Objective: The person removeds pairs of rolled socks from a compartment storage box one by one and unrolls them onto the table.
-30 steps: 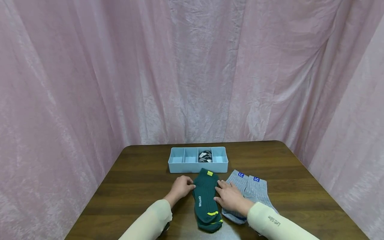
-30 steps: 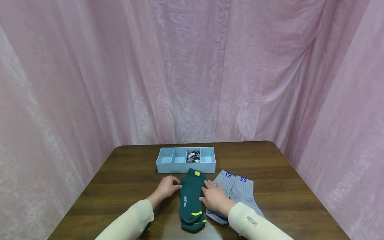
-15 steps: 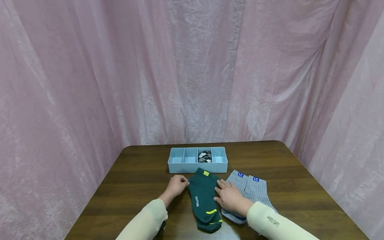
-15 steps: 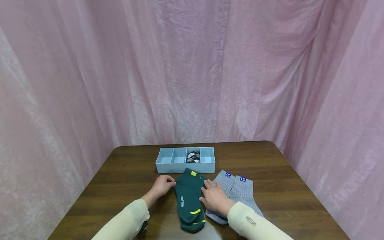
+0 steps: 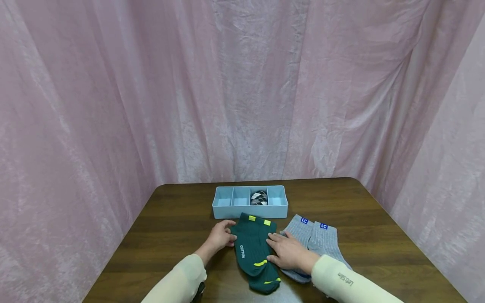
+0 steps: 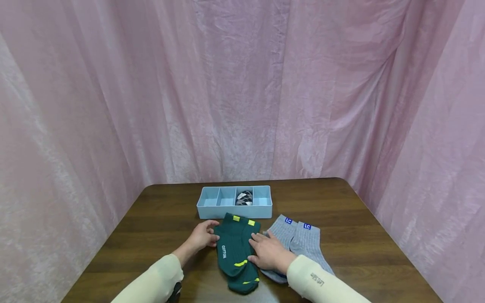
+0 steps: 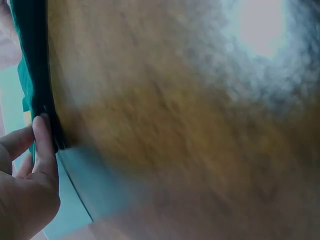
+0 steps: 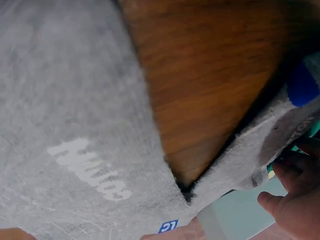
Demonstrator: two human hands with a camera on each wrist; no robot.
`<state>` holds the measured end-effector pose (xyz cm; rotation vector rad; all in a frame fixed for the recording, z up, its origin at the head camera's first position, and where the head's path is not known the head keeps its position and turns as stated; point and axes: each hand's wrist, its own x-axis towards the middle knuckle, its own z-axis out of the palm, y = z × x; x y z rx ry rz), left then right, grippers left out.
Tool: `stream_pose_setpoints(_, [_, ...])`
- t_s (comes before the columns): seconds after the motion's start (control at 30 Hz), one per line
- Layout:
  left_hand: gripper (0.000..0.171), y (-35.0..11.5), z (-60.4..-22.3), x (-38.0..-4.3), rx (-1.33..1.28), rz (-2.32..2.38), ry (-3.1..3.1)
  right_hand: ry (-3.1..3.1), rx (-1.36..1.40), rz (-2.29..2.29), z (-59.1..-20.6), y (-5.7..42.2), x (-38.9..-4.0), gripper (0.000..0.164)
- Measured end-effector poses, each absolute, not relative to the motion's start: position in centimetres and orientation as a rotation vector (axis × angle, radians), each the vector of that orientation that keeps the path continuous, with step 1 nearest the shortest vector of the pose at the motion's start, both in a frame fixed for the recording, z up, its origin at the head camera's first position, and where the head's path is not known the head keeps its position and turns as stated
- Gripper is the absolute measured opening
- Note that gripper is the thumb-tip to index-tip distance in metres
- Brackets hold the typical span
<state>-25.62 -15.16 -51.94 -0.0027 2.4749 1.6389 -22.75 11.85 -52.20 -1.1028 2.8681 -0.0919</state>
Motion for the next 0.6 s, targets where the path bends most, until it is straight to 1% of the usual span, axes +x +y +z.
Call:
stream_pose_setpoints(0.13, [0.043,-15.7,-52.0,-25.5,-0.022,1.653,2.454,2.866,-1.115,-0.074,-52.1,11.8,-22.7,0.059])
stream_pose_setpoints(0.27, [0.042,-17.1,-51.9,-25.6,-0.037,1.625,2.433,2.851,-1.117,-0.062,-52.0,11.7,-22.7,0.059])
stream_pose_setpoints(0.4, [0.041,-18.7,-51.7,-25.8,-0.030,1.508,2.506,2.843,-1.109,-0.051,-52.1,11.7,-22.8,0.060])
stream_pose_setpoints(0.5, [0.037,-19.7,-51.5,-25.9,0.104,1.243,2.722,2.846,-1.114,-0.049,-52.2,11.8,-22.9,0.060])
stream_pose_setpoints(0.6, [0.035,-20.1,-51.4,-25.8,0.388,0.915,2.905,2.846,-1.115,-0.044,-52.2,11.7,-22.8,0.060])
